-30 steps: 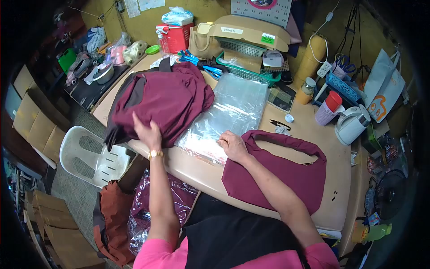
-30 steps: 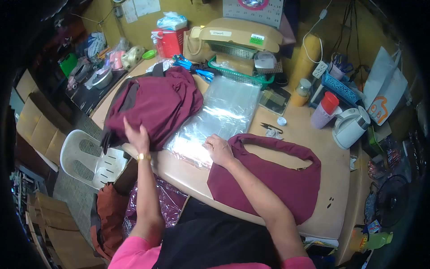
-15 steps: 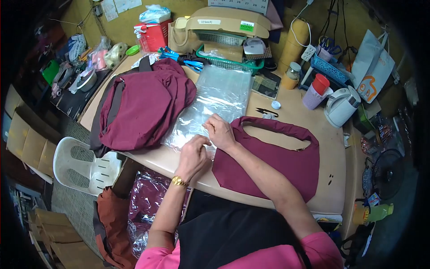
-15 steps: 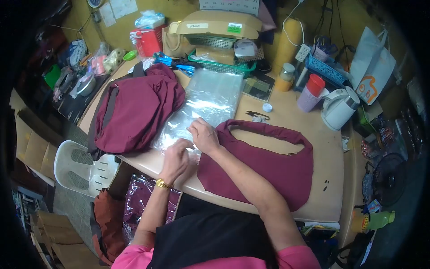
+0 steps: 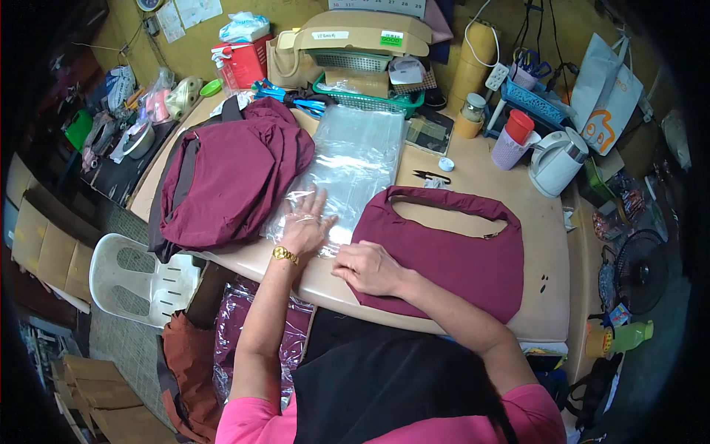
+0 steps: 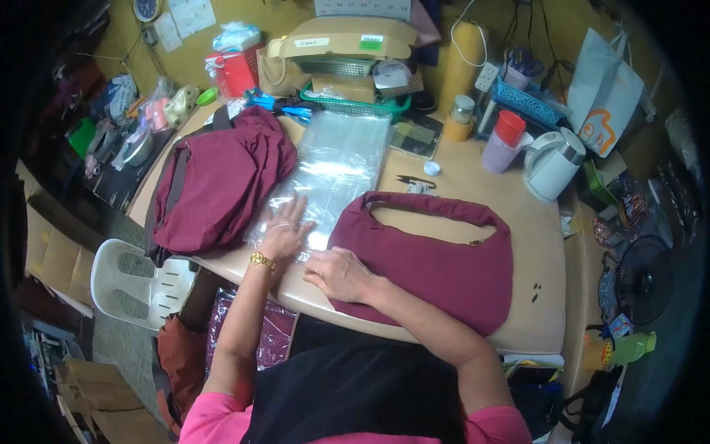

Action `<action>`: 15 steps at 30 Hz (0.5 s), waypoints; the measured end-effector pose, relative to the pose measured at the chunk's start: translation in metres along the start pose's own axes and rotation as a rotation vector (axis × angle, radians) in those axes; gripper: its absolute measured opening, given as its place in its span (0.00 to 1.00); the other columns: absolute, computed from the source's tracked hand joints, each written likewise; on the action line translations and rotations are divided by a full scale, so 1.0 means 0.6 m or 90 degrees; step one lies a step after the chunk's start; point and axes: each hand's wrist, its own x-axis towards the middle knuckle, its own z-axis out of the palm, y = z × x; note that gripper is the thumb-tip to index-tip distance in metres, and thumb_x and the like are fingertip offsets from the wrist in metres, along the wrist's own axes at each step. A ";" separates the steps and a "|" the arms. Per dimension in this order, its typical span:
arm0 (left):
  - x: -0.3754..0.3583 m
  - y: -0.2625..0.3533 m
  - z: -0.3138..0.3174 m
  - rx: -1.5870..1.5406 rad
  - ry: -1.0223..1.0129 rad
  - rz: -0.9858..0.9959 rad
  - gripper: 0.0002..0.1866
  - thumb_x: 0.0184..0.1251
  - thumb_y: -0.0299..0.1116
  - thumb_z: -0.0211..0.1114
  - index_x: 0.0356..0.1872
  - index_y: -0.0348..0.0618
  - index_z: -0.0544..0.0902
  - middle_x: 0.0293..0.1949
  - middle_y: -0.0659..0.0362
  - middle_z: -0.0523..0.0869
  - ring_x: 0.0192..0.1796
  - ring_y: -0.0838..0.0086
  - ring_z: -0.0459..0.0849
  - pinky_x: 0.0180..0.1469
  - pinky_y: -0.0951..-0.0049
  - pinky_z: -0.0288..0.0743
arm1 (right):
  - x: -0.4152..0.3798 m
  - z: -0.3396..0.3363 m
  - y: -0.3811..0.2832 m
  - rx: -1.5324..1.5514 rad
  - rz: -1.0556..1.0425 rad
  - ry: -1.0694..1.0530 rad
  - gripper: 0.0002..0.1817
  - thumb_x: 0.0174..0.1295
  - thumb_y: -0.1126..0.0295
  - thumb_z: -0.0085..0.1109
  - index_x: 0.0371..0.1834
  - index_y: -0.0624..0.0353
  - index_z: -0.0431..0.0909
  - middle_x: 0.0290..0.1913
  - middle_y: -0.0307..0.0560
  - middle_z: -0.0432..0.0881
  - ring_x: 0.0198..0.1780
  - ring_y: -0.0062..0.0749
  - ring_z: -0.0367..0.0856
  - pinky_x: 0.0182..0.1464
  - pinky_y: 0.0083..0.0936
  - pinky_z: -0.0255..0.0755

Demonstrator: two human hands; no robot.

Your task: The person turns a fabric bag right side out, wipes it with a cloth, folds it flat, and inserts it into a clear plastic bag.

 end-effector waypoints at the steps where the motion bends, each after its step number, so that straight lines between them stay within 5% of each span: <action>1: -0.001 0.007 -0.007 -0.021 -0.027 0.023 0.39 0.78 0.61 0.46 0.81 0.50 0.58 0.83 0.50 0.52 0.83 0.52 0.52 0.82 0.44 0.39 | -0.012 -0.001 -0.004 0.000 0.001 0.003 0.06 0.62 0.67 0.65 0.34 0.57 0.81 0.34 0.45 0.80 0.40 0.41 0.81 0.43 0.37 0.72; 3: 0.004 0.010 -0.027 -0.086 -0.070 0.073 0.40 0.78 0.60 0.47 0.81 0.46 0.57 0.83 0.49 0.52 0.83 0.52 0.53 0.82 0.45 0.40 | -0.037 -0.014 -0.006 -0.088 -0.039 0.044 0.06 0.62 0.66 0.65 0.33 0.55 0.81 0.34 0.42 0.80 0.40 0.38 0.81 0.45 0.34 0.71; 5: 0.001 0.008 -0.016 0.005 0.226 -0.007 0.40 0.78 0.60 0.47 0.81 0.42 0.58 0.82 0.45 0.54 0.82 0.51 0.53 0.82 0.47 0.41 | -0.073 -0.044 0.005 -0.184 0.010 0.088 0.10 0.61 0.62 0.67 0.41 0.53 0.83 0.43 0.41 0.81 0.50 0.37 0.80 0.57 0.39 0.66; 6: 0.000 0.001 -0.006 -0.020 0.160 -0.091 0.40 0.78 0.58 0.50 0.79 0.38 0.59 0.80 0.42 0.55 0.82 0.50 0.52 0.82 0.46 0.42 | -0.091 -0.066 0.007 -0.238 0.053 0.119 0.14 0.60 0.60 0.68 0.45 0.53 0.83 0.48 0.43 0.81 0.56 0.38 0.79 0.61 0.42 0.64; 7: 0.003 0.000 0.007 -0.021 0.158 -0.087 0.40 0.78 0.58 0.50 0.79 0.38 0.59 0.80 0.42 0.55 0.82 0.50 0.52 0.82 0.46 0.42 | -0.112 -0.087 0.011 -0.287 0.181 0.063 0.26 0.61 0.56 0.69 0.61 0.52 0.79 0.65 0.51 0.75 0.71 0.48 0.68 0.71 0.54 0.55; 9: 0.008 0.022 0.003 0.107 0.112 -0.092 0.39 0.77 0.55 0.53 0.79 0.39 0.60 0.80 0.40 0.57 0.81 0.48 0.56 0.80 0.46 0.47 | -0.152 -0.110 0.016 -0.407 0.374 0.057 0.34 0.65 0.49 0.64 0.73 0.47 0.70 0.76 0.57 0.63 0.79 0.57 0.54 0.77 0.63 0.45; 11: 0.011 0.019 0.013 0.098 0.141 -0.046 0.38 0.76 0.54 0.55 0.78 0.41 0.63 0.79 0.42 0.58 0.80 0.49 0.58 0.79 0.44 0.49 | -0.205 -0.087 0.064 -0.407 0.418 0.031 0.36 0.67 0.46 0.61 0.76 0.45 0.67 0.78 0.58 0.60 0.81 0.58 0.51 0.78 0.66 0.40; 13: 0.031 -0.004 -0.001 -0.182 0.027 0.002 0.36 0.75 0.54 0.57 0.76 0.43 0.67 0.78 0.45 0.63 0.80 0.52 0.60 0.79 0.40 0.47 | -0.222 -0.082 0.084 -0.407 0.462 0.008 0.38 0.68 0.43 0.58 0.79 0.42 0.63 0.80 0.59 0.56 0.82 0.60 0.47 0.78 0.68 0.35; 15: 0.018 0.005 0.002 -0.182 0.150 -0.008 0.33 0.73 0.52 0.61 0.72 0.44 0.73 0.77 0.48 0.68 0.80 0.57 0.61 0.79 0.41 0.49 | -0.219 -0.082 0.081 -0.403 0.473 0.015 0.38 0.70 0.41 0.54 0.79 0.42 0.63 0.81 0.59 0.56 0.82 0.59 0.48 0.79 0.67 0.34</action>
